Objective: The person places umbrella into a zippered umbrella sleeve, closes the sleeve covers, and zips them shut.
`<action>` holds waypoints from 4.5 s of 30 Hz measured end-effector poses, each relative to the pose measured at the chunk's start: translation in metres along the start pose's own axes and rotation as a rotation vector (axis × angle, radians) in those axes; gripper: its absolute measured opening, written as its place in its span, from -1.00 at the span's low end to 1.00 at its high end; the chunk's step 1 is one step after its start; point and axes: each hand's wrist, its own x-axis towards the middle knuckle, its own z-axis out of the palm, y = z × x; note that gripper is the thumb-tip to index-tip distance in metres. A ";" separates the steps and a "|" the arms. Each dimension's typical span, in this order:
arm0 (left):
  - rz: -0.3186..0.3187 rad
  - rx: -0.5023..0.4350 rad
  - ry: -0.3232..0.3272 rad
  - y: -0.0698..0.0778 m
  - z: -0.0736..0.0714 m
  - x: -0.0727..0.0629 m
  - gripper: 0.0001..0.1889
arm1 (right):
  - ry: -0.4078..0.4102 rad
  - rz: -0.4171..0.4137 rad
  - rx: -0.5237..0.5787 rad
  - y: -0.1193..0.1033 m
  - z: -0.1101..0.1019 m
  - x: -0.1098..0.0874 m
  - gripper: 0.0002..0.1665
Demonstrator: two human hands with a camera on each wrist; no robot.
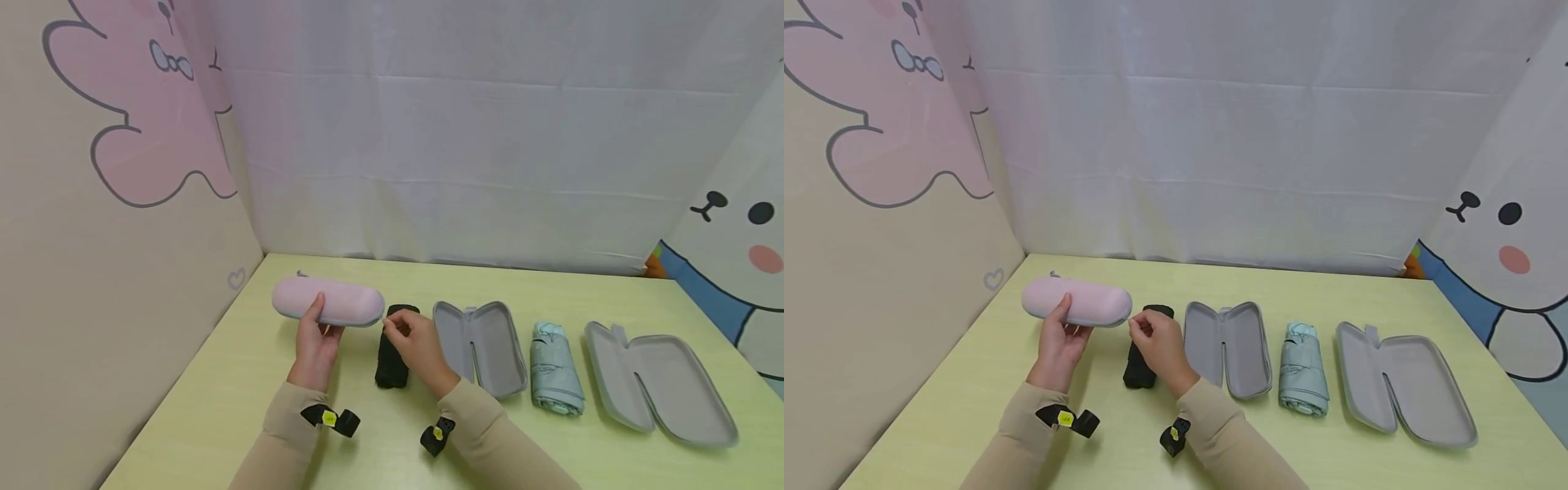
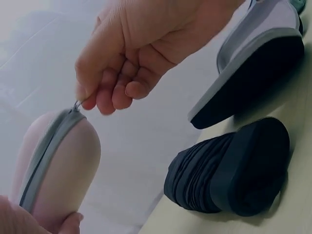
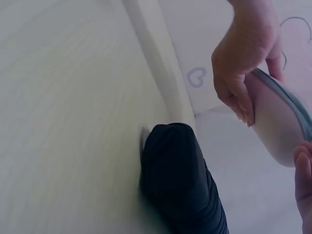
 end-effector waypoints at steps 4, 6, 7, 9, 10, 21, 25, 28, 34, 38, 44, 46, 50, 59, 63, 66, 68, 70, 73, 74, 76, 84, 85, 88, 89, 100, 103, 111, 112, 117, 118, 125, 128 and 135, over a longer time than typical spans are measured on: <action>-0.060 -0.015 -0.021 0.001 -0.002 0.002 -0.46 | 0.022 0.069 0.059 0.003 -0.004 0.003 -0.91; -0.087 -0.025 -0.013 0.001 -0.003 0.003 -0.48 | 0.021 0.078 0.076 0.003 -0.007 0.004 -0.91; -0.093 -0.026 -0.006 0.000 -0.003 0.003 -0.49 | 0.016 0.080 0.079 0.003 -0.008 0.005 -0.91; -0.090 -0.003 -0.003 -0.001 -0.004 0.004 -0.48 | 0.009 0.079 0.072 0.003 -0.010 0.006 -0.92; -0.082 0.011 -0.004 -0.002 -0.004 0.004 -0.46 | 0.007 0.082 0.069 0.002 -0.011 0.006 -0.92; 0.001 -0.004 -0.011 -0.007 -0.001 0.000 -0.51 | -0.020 -0.044 -0.026 0.001 -0.007 0.004 -0.94; 0.022 0.006 -0.015 -0.008 -0.001 -0.001 -0.51 | -0.024 -0.030 -0.007 0.000 -0.004 0.003 -0.93; 0.037 0.022 -0.018 -0.009 0.000 -0.002 -0.46 | -0.006 0.001 0.010 -0.001 -0.004 0.003 -0.92; 0.043 -0.006 -0.016 -0.011 0.001 -0.004 -0.45 | 0.016 0.026 0.014 -0.003 -0.002 0.002 -0.91; 0.062 -0.008 0.005 -0.014 0.002 -0.004 -0.52 | 0.011 -0.022 -0.014 -0.005 0.002 0.000 -0.92; 0.076 -0.025 -0.003 -0.019 0.007 -0.005 -0.62 | 0.034 0.038 0.021 -0.005 0.004 0.002 -0.91; 0.047 -0.025 -0.014 -0.017 0.007 -0.006 -0.60 | 0.046 0.109 0.058 -0.002 0.001 0.004 -0.90; -0.039 -0.027 -0.022 -0.010 0.003 -0.005 -0.45 | 0.071 0.216 0.121 0.001 -0.006 0.007 -0.88; -0.149 0.045 -0.022 0.014 -0.018 0.006 -0.23 | 0.132 0.246 0.187 0.005 -0.017 0.016 -0.82; -0.216 0.196 -0.115 0.026 -0.029 0.010 -0.33 | 0.179 0.273 0.216 0.011 -0.023 0.018 -0.82; -0.226 0.280 -0.170 0.030 -0.035 0.010 -0.43 | 0.192 0.289 0.186 0.014 -0.026 0.019 -0.85; -0.205 0.295 -0.172 0.029 -0.037 0.011 -0.48 | 0.180 0.301 0.152 0.013 -0.027 0.020 -0.86; -0.169 0.300 -0.149 0.026 -0.037 0.011 -0.51 | 0.161 0.300 0.129 0.014 -0.026 0.019 -0.85; -0.125 0.292 -0.111 0.021 -0.034 0.010 -0.53 | 0.150 0.279 0.098 0.015 -0.024 0.017 -0.84; -0.112 0.286 -0.101 0.019 -0.033 0.010 -0.52 | 0.149 0.269 0.092 0.015 -0.023 0.017 -0.85; -0.095 0.263 -0.079 0.016 -0.030 0.008 -0.50 | 0.146 0.246 0.077 0.015 -0.022 0.015 -0.85; -0.077 0.188 -0.051 0.008 -0.021 0.004 -0.42 | 0.152 0.249 0.101 0.014 -0.019 0.016 -0.85; -0.083 0.183 -0.060 0.008 -0.021 0.004 -0.42 | 0.160 0.260 0.114 0.015 -0.019 0.017 -0.85; -0.115 0.219 -0.123 0.011 -0.022 0.003 -0.41 | 0.185 0.299 0.163 0.016 -0.021 0.019 -0.83; -0.133 0.245 -0.146 0.012 -0.024 0.003 -0.42 | 0.191 0.313 0.182 0.014 -0.022 0.020 -0.84; -0.270 0.616 -0.392 0.023 -0.035 0.005 -0.30 | 0.233 0.350 0.232 -0.024 -0.047 0.032 -0.88; -0.237 0.576 -0.316 0.017 -0.034 0.006 -0.30 | 0.221 0.350 0.229 -0.014 -0.045 0.033 -0.87; -0.124 0.509 -0.184 0.005 -0.030 0.006 -0.36 | 0.195 0.346 0.157 0.002 -0.032 0.030 -0.86; -0.121 0.502 -0.175 0.004 -0.029 0.005 -0.37 | 0.198 0.332 0.155 0.007 -0.029 0.029 -0.85; -0.112 0.482 -0.150 -0.001 -0.025 0.001 -0.36 | 0.190 0.277 0.110 0.008 -0.028 0.027 -0.85; -0.109 0.478 -0.150 -0.002 -0.024 0.000 -0.35 | 0.189 0.273 0.111 0.008 -0.028 0.027 -0.84; -0.121 0.459 -0.129 -0.008 -0.021 -0.001 -0.35 | 0.202 0.305 0.154 0.012 -0.027 0.026 -0.83; -0.124 0.461 -0.122 -0.009 -0.021 -0.001 -0.35 | 0.195 0.284 0.101 0.011 -0.028 0.024 -0.85; -0.125 0.435 -0.107 -0.010 -0.017 -0.003 -0.32 | 0.133 0.181 0.037 0.008 -0.022 0.020 -0.86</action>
